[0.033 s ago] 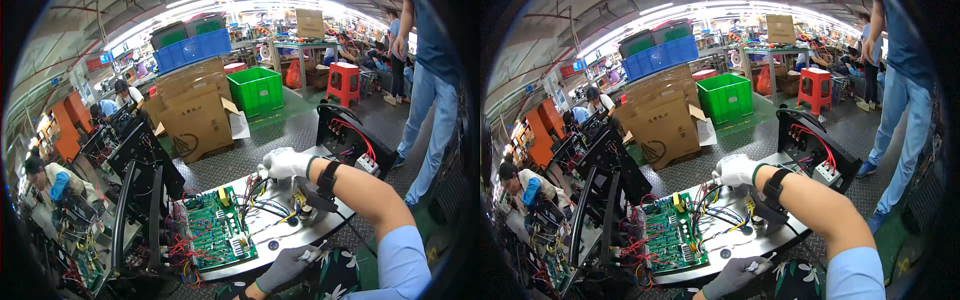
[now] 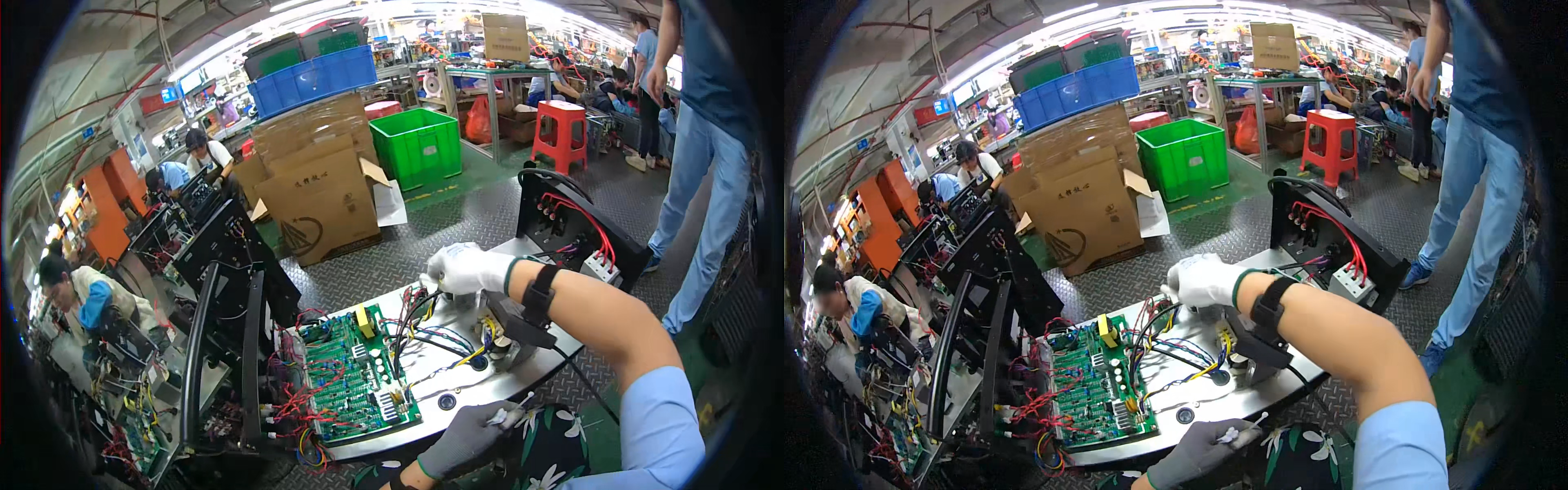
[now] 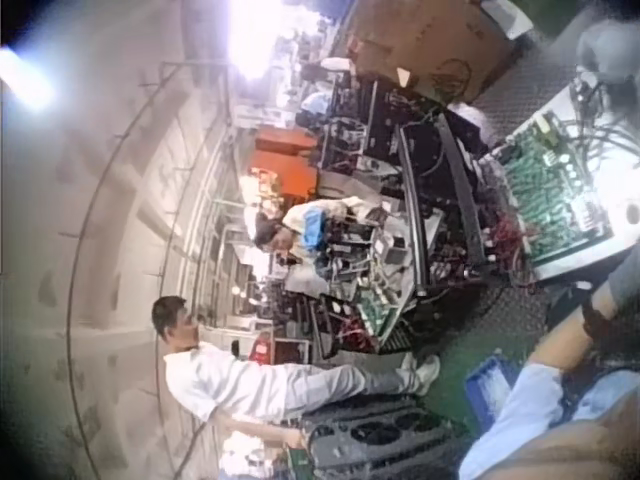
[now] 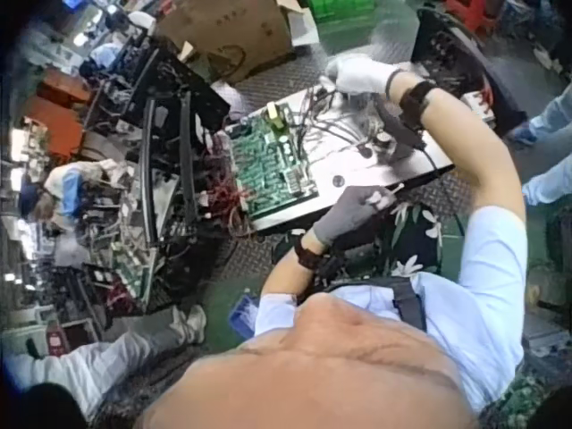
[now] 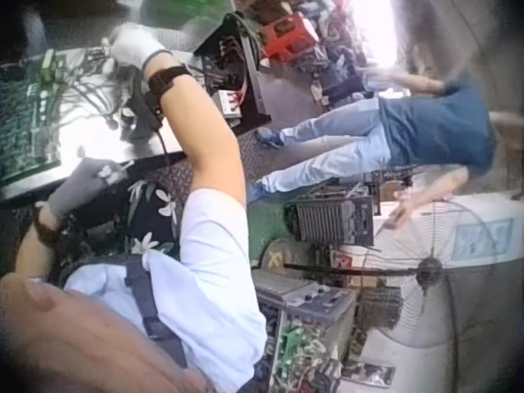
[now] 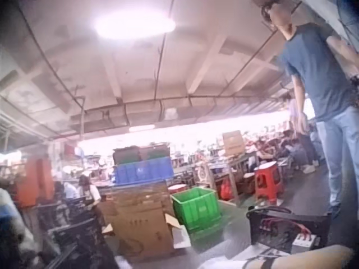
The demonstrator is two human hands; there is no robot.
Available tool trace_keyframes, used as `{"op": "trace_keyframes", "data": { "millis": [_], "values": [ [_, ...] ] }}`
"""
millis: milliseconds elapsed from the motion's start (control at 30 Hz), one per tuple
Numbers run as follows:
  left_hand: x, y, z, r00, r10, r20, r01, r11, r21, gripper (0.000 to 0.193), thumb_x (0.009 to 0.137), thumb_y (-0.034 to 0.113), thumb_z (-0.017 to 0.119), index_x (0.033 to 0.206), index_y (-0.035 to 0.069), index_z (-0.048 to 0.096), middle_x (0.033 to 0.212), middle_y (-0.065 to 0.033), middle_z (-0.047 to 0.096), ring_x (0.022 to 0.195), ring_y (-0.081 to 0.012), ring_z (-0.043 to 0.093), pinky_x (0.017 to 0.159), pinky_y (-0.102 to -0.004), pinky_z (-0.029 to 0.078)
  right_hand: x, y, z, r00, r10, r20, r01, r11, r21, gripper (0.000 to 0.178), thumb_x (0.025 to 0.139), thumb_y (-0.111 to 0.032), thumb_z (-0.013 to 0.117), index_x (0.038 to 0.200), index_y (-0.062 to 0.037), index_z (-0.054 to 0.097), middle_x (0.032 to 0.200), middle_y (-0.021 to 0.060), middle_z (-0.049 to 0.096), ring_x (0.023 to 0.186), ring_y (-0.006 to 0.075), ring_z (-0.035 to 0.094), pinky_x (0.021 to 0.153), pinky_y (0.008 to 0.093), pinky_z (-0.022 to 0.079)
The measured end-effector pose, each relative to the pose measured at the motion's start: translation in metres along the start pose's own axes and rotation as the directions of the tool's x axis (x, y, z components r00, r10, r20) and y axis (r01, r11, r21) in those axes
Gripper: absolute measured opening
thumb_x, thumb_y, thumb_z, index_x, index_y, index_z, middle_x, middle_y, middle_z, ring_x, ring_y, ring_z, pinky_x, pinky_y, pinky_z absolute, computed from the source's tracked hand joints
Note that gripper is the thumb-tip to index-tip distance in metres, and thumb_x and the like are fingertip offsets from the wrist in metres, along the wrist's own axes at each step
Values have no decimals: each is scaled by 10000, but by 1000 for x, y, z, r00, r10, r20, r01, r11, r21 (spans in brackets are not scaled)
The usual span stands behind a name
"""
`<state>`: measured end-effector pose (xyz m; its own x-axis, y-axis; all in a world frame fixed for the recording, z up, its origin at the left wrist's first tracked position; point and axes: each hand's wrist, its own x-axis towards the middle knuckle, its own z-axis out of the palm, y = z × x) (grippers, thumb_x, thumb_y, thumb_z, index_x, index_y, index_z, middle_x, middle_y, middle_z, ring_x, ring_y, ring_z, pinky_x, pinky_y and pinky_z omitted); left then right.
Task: Assembling and wiring electronic components into a metal chassis at a factory workstation.
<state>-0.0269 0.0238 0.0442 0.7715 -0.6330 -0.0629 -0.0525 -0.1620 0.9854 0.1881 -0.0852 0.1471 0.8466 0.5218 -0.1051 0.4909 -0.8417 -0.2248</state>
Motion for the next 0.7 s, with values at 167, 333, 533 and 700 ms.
{"op": "trace_keyframes", "data": {
  "millis": [167,333,533,700],
  "values": [
    [6,-13,-7,1000,24,-5,-23,999,41,259,903,166,560,1136,61,605,895,-63,670,800,-112,598,763,-263,474,-1,-3,14,942,-334,13,331,925,-186,297,744,-206,628,1021,-98,627,892,143,647,870,341,626,758,406,494],
    [9,3,-12,983,154,-102,-141,983,121,293,878,140,542,1159,70,586,811,-116,658,696,-163,617,678,-293,479,-9,-4,2,966,-241,90,257,872,-417,330,762,-271,612,1060,-133,639,926,134,664,904,295,643,755,388,494],
    [30,50,-85,767,-33,-641,30,999,-15,378,910,238,546,1188,-17,556,614,-36,598,590,-92,543,583,-245,428,13,5,12,974,-219,61,224,971,-84,299,750,-268,645,1006,-114,644,937,135,664,919,285,638,782,386,495],
    [70,38,-102,837,-245,-489,249,967,-58,250,893,216,519,766,18,602,610,-32,559,541,-123,525,504,-265,403,18,23,1,963,-223,154,168,937,305,245,837,-246,552,985,-71,639,876,95,665,821,246,633,723,364,483]
  ]
}}
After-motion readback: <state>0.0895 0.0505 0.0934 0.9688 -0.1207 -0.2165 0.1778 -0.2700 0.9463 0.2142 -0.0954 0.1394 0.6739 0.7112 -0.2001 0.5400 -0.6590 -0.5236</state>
